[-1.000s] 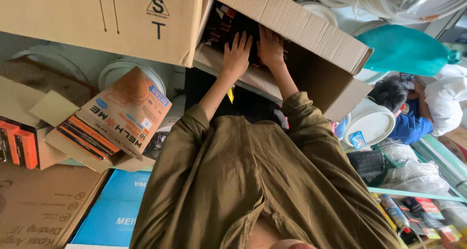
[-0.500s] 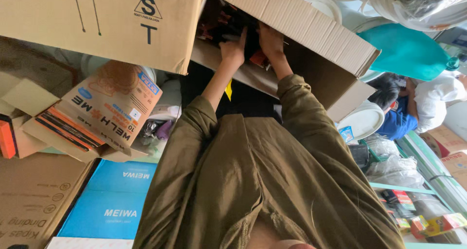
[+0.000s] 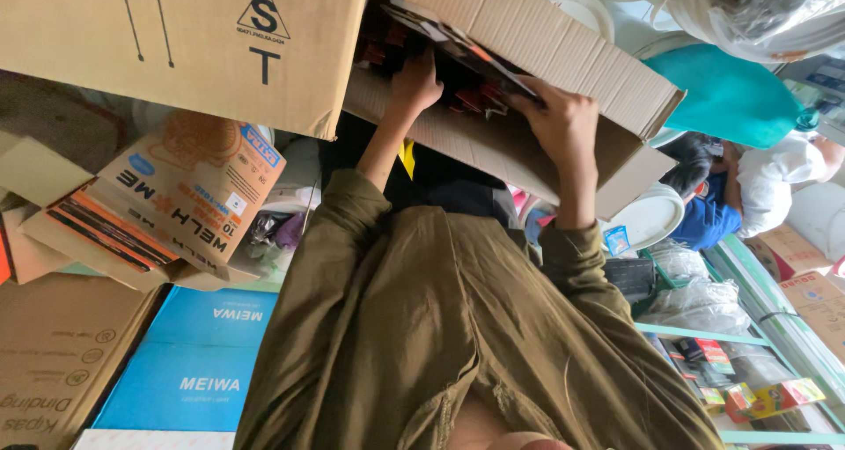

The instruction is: The person unboxes a circular LED downlight, removes it from the packaging along with its instructions, and then places the light back inside the box.

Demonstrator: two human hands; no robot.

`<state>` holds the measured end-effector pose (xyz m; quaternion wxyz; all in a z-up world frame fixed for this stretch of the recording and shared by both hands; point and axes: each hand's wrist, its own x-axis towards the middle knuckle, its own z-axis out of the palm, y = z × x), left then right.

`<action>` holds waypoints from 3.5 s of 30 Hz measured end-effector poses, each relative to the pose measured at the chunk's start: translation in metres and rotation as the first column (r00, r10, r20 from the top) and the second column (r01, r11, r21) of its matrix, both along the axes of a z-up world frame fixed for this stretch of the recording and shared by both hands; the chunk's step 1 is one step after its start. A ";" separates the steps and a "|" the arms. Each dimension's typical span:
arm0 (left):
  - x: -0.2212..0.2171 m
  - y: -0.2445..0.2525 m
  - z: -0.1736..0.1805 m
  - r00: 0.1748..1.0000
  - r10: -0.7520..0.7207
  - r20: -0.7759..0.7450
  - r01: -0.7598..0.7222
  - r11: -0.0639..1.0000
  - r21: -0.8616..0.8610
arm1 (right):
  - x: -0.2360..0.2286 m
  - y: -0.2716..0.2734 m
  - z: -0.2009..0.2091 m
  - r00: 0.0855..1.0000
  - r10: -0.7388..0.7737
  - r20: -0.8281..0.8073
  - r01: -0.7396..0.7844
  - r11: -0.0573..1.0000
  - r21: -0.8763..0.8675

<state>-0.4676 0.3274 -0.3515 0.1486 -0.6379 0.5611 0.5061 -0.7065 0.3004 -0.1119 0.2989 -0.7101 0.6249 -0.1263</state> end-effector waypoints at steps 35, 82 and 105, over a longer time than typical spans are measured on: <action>0.162 -0.029 0.387 0.017 0.263 -0.965 -0.871 0.477 0.115 | 0.098 -0.066 0.189 0.403 -0.217 0.889 0.310 0.947 0.091; 0.450 -0.241 0.370 0.346 0.314 -0.884 -0.860 0.483 -0.165 | 0.382 -0.427 0.102 0.567 -0.031 0.823 0.693 0.559 -0.455; 0.451 -0.162 0.395 0.446 0.231 -0.865 -0.864 0.365 -0.348 | 0.349 -0.162 0.159 0.559 0.038 0.828 0.180 0.970 -0.166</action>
